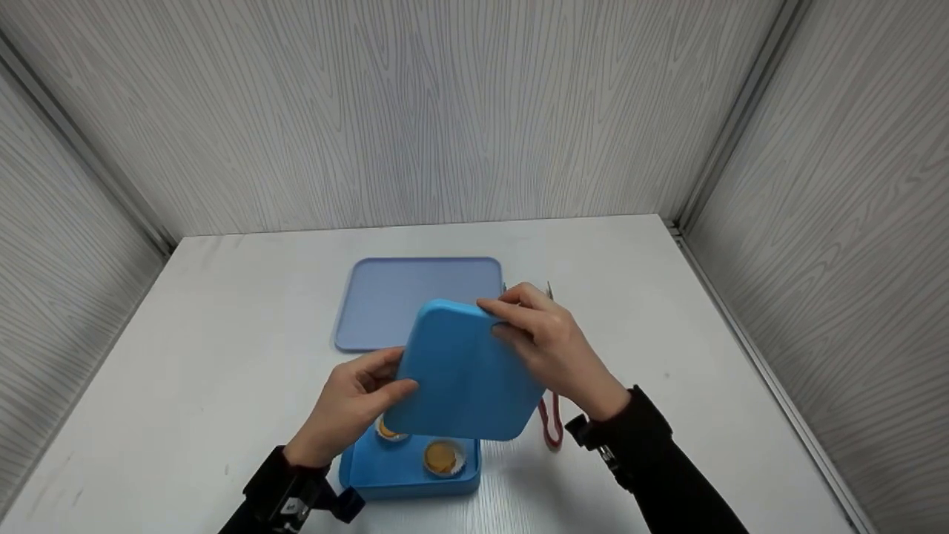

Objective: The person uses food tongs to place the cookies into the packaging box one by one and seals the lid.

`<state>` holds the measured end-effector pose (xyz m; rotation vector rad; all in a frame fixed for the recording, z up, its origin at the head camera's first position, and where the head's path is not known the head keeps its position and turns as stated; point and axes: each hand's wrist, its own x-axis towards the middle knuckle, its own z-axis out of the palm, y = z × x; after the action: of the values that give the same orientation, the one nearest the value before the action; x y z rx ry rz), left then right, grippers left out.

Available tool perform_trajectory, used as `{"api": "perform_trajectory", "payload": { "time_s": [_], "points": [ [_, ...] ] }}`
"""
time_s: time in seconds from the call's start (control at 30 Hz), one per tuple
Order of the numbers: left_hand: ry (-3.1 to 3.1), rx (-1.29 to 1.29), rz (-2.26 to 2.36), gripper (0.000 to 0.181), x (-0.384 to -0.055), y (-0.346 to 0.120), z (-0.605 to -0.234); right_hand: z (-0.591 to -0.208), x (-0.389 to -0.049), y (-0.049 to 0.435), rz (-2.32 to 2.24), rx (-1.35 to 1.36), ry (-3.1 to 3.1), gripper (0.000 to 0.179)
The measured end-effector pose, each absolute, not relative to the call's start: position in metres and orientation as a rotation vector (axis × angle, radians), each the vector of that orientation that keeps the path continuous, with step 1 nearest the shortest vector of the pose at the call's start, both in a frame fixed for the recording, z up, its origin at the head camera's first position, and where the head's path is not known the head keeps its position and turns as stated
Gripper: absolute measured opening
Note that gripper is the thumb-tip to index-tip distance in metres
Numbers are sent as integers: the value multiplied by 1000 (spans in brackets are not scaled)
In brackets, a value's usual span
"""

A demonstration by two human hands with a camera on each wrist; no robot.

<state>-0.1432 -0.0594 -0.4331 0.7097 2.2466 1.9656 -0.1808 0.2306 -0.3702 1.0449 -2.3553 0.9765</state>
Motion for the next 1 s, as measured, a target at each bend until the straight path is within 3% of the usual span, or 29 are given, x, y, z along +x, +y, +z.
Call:
{"api": "perform_trajectory", "payload": {
  "time_s": [0.23, 0.53, 1.0],
  "points": [
    [2235, 575, 2041, 45, -132, -68, -430, -381, -183, 227, 1065, 917, -2386, 52],
    [2107, 395, 2248, 54, -129, -85, -431, -402, -184, 224, 1364, 736, -2485, 78],
    [1886, 84, 2391, 62, -125, -99, -434, -432, -169, 212, 1863, 564, -2703, 81]
  ]
}}
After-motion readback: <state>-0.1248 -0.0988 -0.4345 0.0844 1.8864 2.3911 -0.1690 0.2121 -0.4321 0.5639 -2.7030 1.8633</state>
